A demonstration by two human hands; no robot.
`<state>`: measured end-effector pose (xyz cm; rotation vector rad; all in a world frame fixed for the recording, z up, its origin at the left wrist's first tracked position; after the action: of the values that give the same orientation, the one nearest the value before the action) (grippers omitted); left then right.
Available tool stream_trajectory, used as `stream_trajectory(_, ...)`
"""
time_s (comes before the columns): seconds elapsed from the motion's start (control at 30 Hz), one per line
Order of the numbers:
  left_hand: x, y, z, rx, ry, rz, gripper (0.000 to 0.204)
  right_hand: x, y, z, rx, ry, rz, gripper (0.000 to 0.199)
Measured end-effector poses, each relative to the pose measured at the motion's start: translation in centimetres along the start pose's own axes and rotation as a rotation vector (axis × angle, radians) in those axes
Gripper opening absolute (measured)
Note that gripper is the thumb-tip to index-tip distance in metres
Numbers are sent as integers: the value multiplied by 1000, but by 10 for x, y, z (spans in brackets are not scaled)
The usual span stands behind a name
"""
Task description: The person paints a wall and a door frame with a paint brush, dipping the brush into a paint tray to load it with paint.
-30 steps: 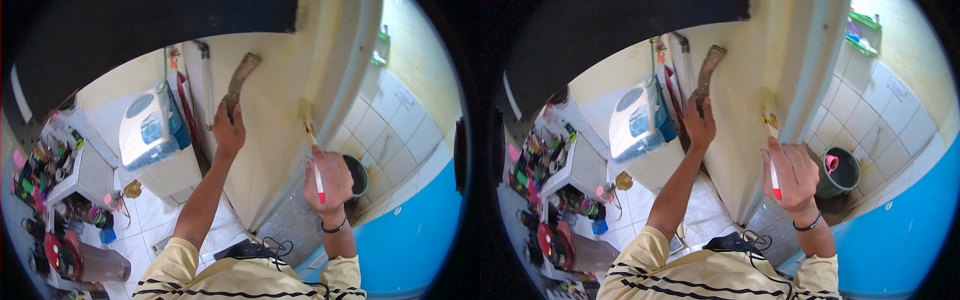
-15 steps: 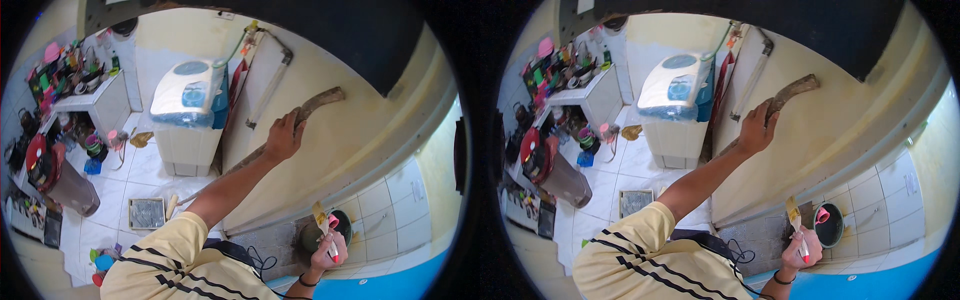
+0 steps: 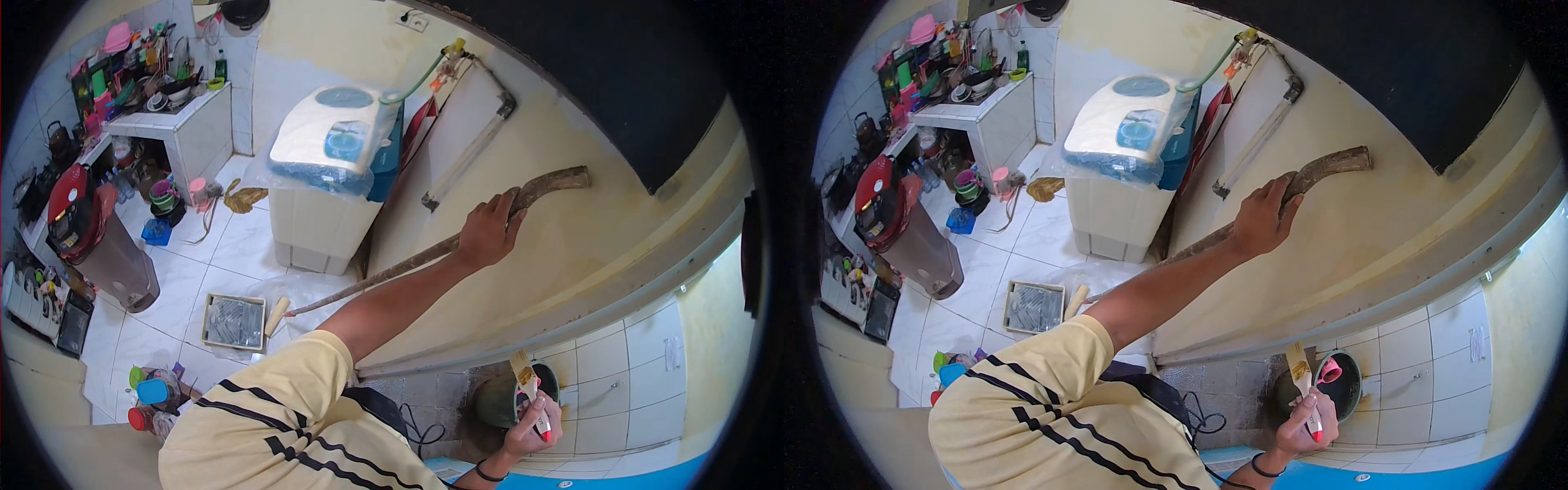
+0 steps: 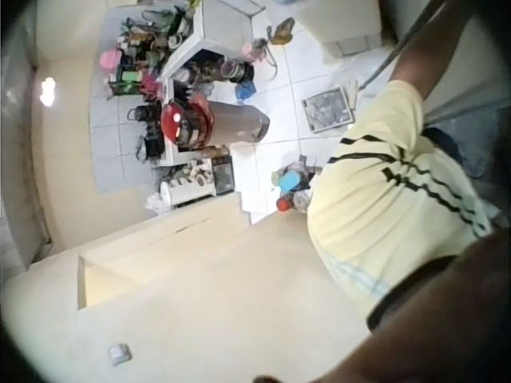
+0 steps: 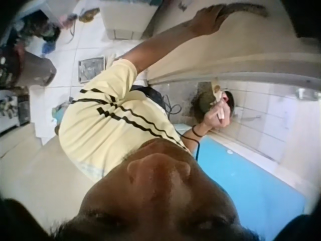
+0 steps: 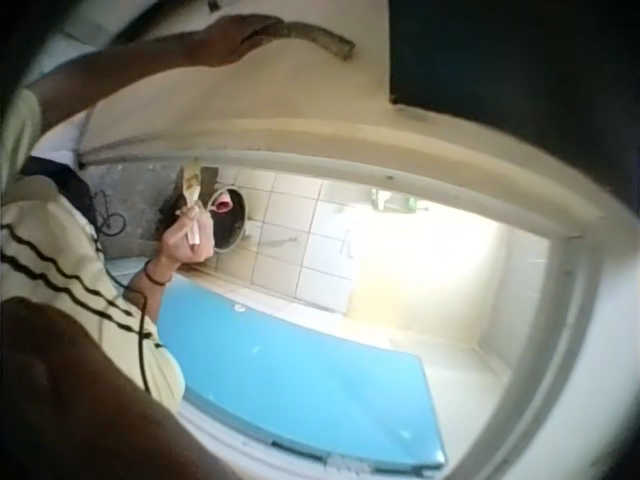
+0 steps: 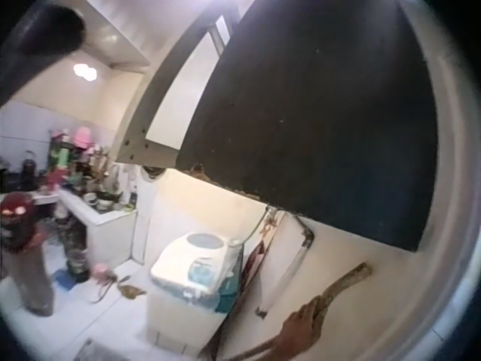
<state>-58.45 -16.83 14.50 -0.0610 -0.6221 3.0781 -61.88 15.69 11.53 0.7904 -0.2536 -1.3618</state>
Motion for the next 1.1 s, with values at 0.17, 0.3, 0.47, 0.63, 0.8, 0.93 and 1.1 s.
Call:
stream_trajectory(0.17,0,1,1,7,4,7,38,0,-1,0,68,42,21,22)
stream_trajectory(0.3,0,2,0,-7,25,-10,37,3,2,0,50,59,23,22)
stream_trajectory(0.47,-3,7,-3,-82,107,-209,43,11,12,3,-9,104,47,23)
stream_trajectory(0.63,-39,16,-39,-66,172,-131,47,36,16,-2,42,132,128,20)
stream_trajectory(0.8,-104,35,-108,-131,129,140,50,69,5,-6,-121,293,222,20)
stream_trajectory(0.93,-153,41,-186,-359,255,228,52,95,27,-10,21,345,298,18)
stream_trajectory(1.1,-239,45,-301,-671,471,271,44,140,54,-27,80,493,309,18)
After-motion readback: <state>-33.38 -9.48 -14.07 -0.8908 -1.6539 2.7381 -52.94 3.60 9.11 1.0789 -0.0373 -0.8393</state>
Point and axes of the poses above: each hand's wrist, its own z-axis towards the middle knuckle, its own x-axis out of the palm, y = z × x, the point moved 3 cm from there along z, towards the middle knuckle, and after that the axes turned 11 degrees about x, right-handed, at the moved point
